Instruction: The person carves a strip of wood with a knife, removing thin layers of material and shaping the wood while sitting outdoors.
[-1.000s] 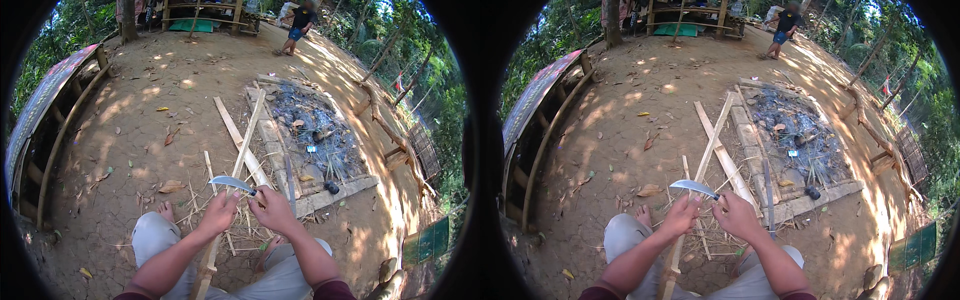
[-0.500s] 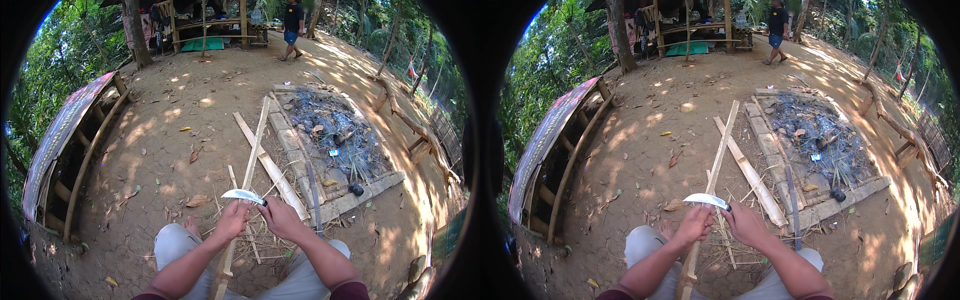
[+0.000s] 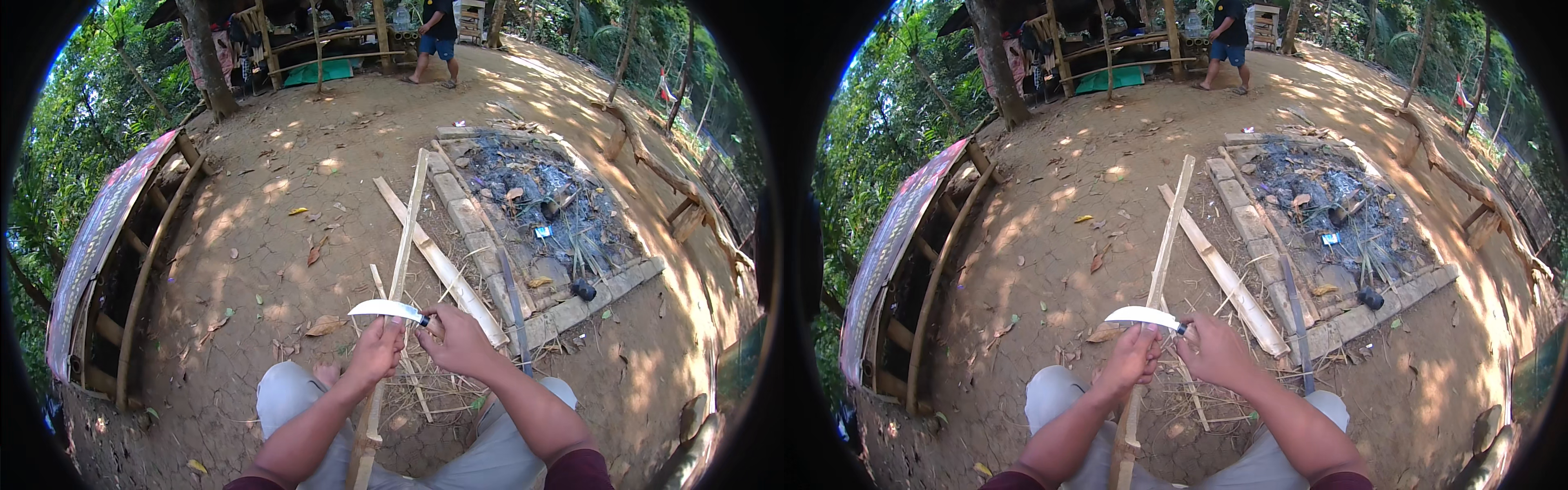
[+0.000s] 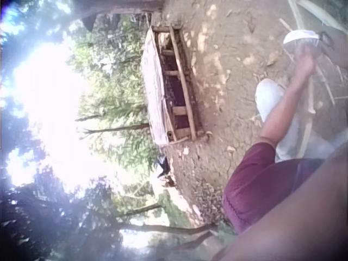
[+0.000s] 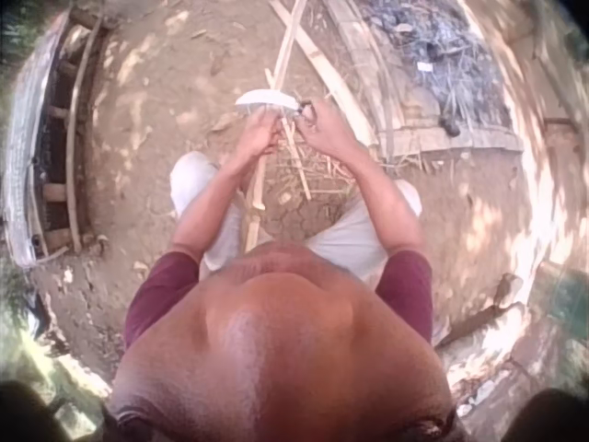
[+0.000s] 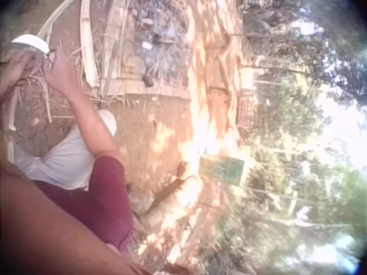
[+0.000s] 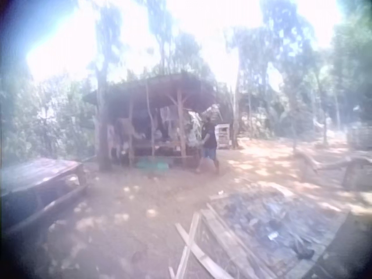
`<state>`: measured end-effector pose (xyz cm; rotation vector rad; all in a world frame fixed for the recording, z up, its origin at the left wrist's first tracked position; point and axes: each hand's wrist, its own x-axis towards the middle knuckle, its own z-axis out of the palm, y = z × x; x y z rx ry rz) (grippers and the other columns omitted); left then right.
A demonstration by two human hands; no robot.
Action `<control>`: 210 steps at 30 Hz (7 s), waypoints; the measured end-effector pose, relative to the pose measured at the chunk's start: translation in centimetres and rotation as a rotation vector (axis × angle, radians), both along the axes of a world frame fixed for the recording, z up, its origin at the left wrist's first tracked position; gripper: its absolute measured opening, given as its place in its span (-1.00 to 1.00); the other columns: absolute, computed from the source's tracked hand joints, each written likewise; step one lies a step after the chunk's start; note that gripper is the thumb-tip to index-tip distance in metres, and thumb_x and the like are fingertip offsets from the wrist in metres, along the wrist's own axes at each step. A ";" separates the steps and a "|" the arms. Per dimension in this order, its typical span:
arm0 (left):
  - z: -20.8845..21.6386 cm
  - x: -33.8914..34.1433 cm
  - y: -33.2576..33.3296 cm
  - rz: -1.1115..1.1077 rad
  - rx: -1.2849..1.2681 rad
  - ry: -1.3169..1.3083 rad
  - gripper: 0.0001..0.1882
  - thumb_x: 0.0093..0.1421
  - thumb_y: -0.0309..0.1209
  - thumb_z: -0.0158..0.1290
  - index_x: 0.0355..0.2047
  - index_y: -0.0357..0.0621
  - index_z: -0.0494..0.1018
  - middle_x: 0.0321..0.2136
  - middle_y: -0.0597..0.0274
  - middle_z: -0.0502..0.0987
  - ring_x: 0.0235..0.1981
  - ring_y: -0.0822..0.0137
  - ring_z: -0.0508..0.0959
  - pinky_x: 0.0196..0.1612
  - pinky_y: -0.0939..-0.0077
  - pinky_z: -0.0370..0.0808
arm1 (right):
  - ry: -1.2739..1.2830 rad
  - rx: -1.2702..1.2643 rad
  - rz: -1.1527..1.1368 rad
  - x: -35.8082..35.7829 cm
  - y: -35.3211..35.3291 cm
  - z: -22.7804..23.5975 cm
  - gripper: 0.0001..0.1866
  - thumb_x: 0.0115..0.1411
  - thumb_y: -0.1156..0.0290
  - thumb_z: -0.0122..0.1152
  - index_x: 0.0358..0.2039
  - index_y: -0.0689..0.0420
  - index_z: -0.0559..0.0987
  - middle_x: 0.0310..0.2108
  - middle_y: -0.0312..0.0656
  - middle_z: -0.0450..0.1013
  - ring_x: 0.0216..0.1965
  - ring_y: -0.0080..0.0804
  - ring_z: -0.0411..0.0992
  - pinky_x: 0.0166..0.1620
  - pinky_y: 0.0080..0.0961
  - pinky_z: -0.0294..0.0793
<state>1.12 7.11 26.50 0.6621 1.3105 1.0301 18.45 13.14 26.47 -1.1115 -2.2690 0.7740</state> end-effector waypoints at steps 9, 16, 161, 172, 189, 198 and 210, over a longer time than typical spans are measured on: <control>0.5 3.5 2.0 -0.018 -0.005 -0.009 -0.76 0.43 -0.15 -0.13 -0.23 -0.04 0.26 -0.60 0.47 0.18 -0.74 0.64 0.10 -0.72 0.67 0.03 | 0.904 -0.237 -0.055 2.9 3.4 4.3 -0.48 0.31 0.30 0.21 0.22 0.16 0.33 -0.40 -0.35 0.43 -0.50 -0.77 0.31 -0.44 -0.75 0.32; 0.1 7.0 2.9 -0.059 0.006 -0.035 -0.75 0.42 -0.13 -0.11 -0.24 -0.03 0.26 -0.60 0.48 0.18 -0.74 0.63 0.11 -0.72 0.67 0.04 | 0.907 -0.022 -0.283 5.3 3.8 2.3 -0.66 0.27 0.40 0.26 -0.02 0.21 0.39 -0.47 -0.38 0.39 -0.51 -0.76 0.29 -0.49 -0.70 0.25; -9.6 -0.2 4.4 -0.277 -0.234 -0.244 -0.69 0.47 -0.09 -0.25 -0.35 0.01 0.20 -0.68 0.52 0.07 -0.78 0.64 -0.03 -0.76 0.66 -0.11 | -0.425 0.246 -0.235 2.7 10.0 -13.5 -0.47 0.38 -0.11 -0.13 -0.38 0.15 0.42 -0.66 -0.03 0.48 -0.60 0.07 0.49 -0.53 -0.04 0.46; -9.1 1.6 4.4 -0.424 -0.263 -0.202 -0.69 0.46 -0.09 -0.24 -0.34 0.01 0.20 -0.67 0.51 0.07 -0.76 0.62 0.00 -0.74 0.63 -0.09 | -0.422 0.697 -0.210 10.6 17.0 -15.9 -0.44 0.30 -0.21 -0.07 -0.43 0.10 0.39 -0.69 -0.08 0.45 -0.66 -0.05 0.50 -0.62 -0.17 0.48; -13.0 -6.3 6.5 -0.276 -0.216 -0.366 -0.66 0.46 -0.03 -0.25 -0.29 -0.01 0.24 -0.64 0.47 0.12 -0.75 0.63 0.02 -0.73 0.67 -0.05 | -0.176 0.179 -0.629 7.0 20.8 -12.1 -0.48 0.44 0.00 -0.19 -0.36 0.25 0.42 -0.58 0.15 0.41 -0.45 0.18 0.43 -0.34 -0.05 0.37; -11.1 -0.1 6.8 -0.172 -0.142 -0.072 -0.69 0.48 -0.09 -0.25 -0.26 -0.04 0.27 -0.63 0.47 0.16 -0.75 0.62 0.06 -0.73 0.66 -0.03 | -0.225 0.234 -0.123 2.0 10.1 -12.4 -0.63 0.40 0.08 -0.06 -0.37 0.15 0.37 -0.57 -0.08 0.44 -0.59 -0.01 0.46 -0.49 -0.12 0.44; -13.6 4.2 4.1 -0.193 -0.084 0.124 -0.68 0.48 -0.12 -0.25 -0.35 -0.03 0.21 -0.64 0.44 0.20 -0.77 0.63 0.11 -0.76 0.66 0.03 | -0.361 0.585 -0.088 5.9 12.9 -18.8 -0.59 0.30 0.00 0.06 -0.43 0.11 0.37 -0.62 -0.14 0.39 -0.68 -0.20 0.46 -0.66 -0.30 0.42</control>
